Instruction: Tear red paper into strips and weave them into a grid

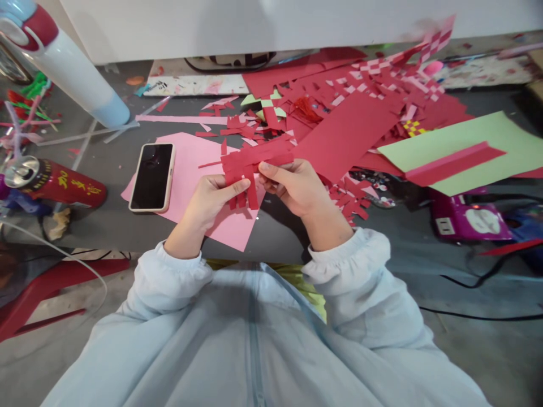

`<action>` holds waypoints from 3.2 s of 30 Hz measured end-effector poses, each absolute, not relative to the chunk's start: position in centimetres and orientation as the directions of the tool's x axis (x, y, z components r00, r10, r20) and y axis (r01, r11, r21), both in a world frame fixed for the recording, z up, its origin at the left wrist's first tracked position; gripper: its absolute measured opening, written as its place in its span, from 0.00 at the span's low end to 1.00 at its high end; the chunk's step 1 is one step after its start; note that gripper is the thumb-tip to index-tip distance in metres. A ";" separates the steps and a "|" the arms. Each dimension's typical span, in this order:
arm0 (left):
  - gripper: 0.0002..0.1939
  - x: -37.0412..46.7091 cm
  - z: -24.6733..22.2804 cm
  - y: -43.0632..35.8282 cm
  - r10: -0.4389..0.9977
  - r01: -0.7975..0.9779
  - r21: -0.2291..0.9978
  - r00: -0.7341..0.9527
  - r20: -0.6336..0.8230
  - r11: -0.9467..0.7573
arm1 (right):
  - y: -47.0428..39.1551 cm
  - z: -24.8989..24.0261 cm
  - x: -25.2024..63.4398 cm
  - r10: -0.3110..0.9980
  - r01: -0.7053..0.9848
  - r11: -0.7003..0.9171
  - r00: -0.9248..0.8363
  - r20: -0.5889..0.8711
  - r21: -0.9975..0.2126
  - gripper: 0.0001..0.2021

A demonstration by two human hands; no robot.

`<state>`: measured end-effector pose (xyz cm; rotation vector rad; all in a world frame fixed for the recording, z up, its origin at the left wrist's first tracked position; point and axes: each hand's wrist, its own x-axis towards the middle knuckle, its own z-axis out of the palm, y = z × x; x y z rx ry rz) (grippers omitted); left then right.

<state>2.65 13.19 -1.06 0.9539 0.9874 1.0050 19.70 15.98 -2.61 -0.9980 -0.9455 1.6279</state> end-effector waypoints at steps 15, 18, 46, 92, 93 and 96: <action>0.25 2.6 -0.9 13.3 0.951 -0.207 0.934 0.165 -0.260 0.291 | 15.9 -2.5 19.1 0.987 -0.407 -0.157 -0.051 -0.149 -0.900 0.22; 0.24 2.6 -1.0 13.3 0.950 -0.196 0.935 0.162 -0.267 0.296 | 15.9 -2.6 19.2 0.991 -0.370 -0.133 -0.042 -0.127 -0.919 0.22; 0.19 2.2 -1.3 13.7 0.994 -0.279 0.957 -0.061 -0.094 0.074 | 15.8 -2.3 19.4 0.982 -0.121 -0.084 -0.180 -0.061 -0.989 0.19; 0.17 2.1 -1.2 13.6 0.994 -0.232 0.968 -0.039 -0.102 0.090 | 15.6 -3.0 19.6 0.956 0.060 -0.020 -0.292 -0.037 -0.998 0.13; 0.17 2.1 -1.2 13.6 0.994 -0.222 0.971 -0.043 -0.101 0.089 | 15.6 -3.0 19.7 0.956 0.062 -0.025 -0.290 -0.042 -0.998 0.13; 0.18 2.1 -1.2 13.6 0.994 -0.195 0.977 -0.051 -0.099 0.088 | 15.7 -3.1 19.7 0.957 0.073 -0.035 -0.286 -0.054 -0.997 0.14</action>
